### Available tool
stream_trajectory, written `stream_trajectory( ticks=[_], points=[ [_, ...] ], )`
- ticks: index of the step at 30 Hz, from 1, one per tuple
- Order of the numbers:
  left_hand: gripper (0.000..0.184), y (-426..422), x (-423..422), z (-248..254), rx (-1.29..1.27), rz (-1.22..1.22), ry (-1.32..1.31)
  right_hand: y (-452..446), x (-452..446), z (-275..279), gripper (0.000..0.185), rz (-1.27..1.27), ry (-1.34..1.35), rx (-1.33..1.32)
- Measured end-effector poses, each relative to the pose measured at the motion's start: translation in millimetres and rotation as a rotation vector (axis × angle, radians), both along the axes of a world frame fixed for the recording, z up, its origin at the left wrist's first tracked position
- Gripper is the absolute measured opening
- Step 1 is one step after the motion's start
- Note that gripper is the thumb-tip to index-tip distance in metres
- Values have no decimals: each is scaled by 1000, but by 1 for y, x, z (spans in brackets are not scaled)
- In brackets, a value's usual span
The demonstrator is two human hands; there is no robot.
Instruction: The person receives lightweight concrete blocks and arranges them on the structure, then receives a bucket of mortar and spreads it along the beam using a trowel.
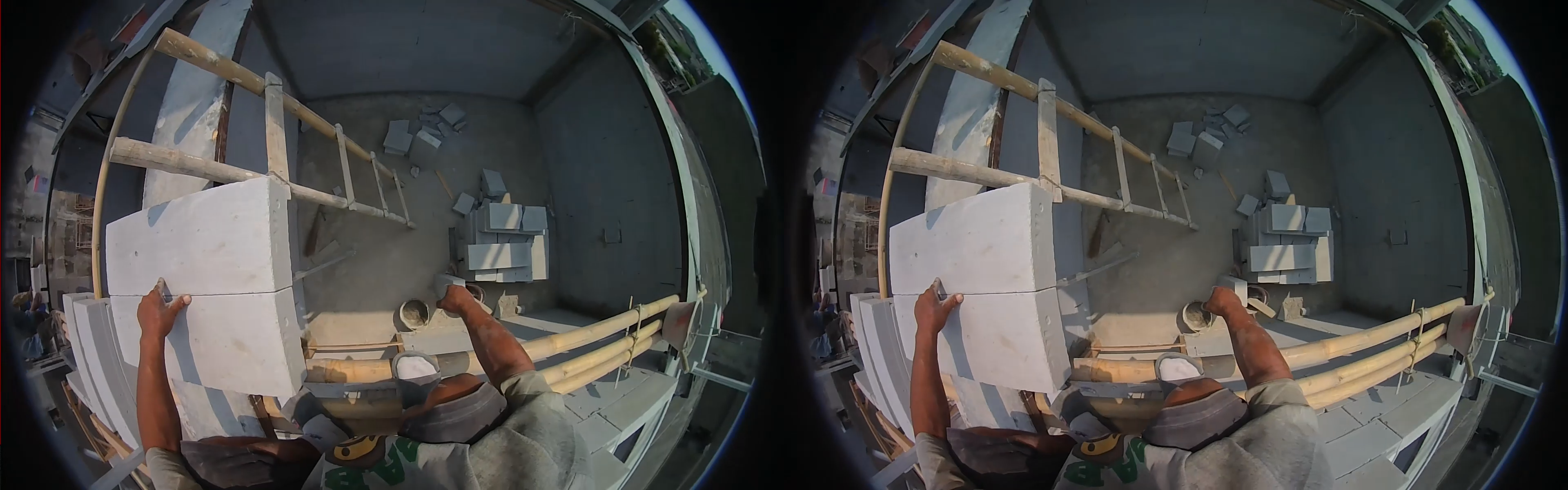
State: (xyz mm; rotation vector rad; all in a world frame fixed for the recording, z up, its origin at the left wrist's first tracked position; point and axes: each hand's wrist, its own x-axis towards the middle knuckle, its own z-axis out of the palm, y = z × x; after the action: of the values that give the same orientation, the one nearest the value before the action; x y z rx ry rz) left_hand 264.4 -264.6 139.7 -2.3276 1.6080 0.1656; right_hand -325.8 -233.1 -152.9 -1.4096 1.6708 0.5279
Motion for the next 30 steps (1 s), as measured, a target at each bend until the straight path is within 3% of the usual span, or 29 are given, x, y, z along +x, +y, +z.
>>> stream_trajectory(
  ticks=[24,30],
  points=[
    [89,-1,5,-2,20,-14,-80,1,4,6,51,0,-4,-76],
    [89,-4,2,1,60,-2,-118,-2,3,7,59,19,3,-36]
  ],
)
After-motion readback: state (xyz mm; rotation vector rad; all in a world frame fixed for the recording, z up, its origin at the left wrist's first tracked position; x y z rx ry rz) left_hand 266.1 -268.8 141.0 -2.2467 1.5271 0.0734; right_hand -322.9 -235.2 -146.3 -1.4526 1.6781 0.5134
